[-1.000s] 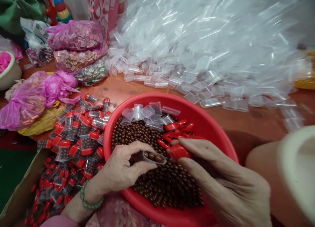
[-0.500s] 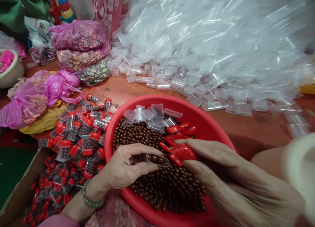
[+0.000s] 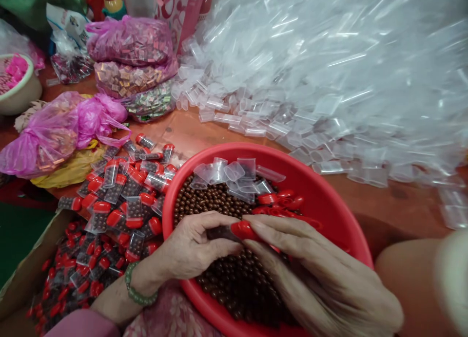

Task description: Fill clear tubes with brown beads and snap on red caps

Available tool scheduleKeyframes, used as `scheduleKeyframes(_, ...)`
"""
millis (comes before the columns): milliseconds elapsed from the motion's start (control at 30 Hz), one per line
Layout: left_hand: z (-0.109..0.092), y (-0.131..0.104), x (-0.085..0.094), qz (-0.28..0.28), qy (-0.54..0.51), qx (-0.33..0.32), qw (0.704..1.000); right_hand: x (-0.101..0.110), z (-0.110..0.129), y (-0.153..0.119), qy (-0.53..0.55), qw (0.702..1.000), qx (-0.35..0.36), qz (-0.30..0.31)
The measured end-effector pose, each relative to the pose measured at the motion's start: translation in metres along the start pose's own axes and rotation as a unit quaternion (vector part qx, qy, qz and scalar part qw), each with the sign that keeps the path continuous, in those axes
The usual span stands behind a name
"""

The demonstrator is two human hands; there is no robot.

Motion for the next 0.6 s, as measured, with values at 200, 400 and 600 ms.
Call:
scheduleKeyframes(200,0.002,-0.001,-0.003,0.003,-0.062,0.067,0.996,0.000,-0.007,-0.006,-0.088,0.993,0.053,0.059)
scheduleKeyframes(400,0.006,0.001,-0.002,-0.003,-0.126,0.127,0.984,-0.014,-0.013,-0.012,-0.240,0.953,0.155,0.102)
scheduleKeyframes(600,0.007,-0.001,-0.003,0.003,-0.116,0.166,0.979,-0.021,-0.013,-0.009,-0.260,0.936,0.221,0.085)
Point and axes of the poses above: each hand's wrist, its own y-axis towards the middle knuckle, its own x-axis out of the back of the hand, z = x × y, the point moved 2 cm from there along y, towards the middle knuckle, and after that the axes turned 13 degrees about -z, right-handed, at the moved point
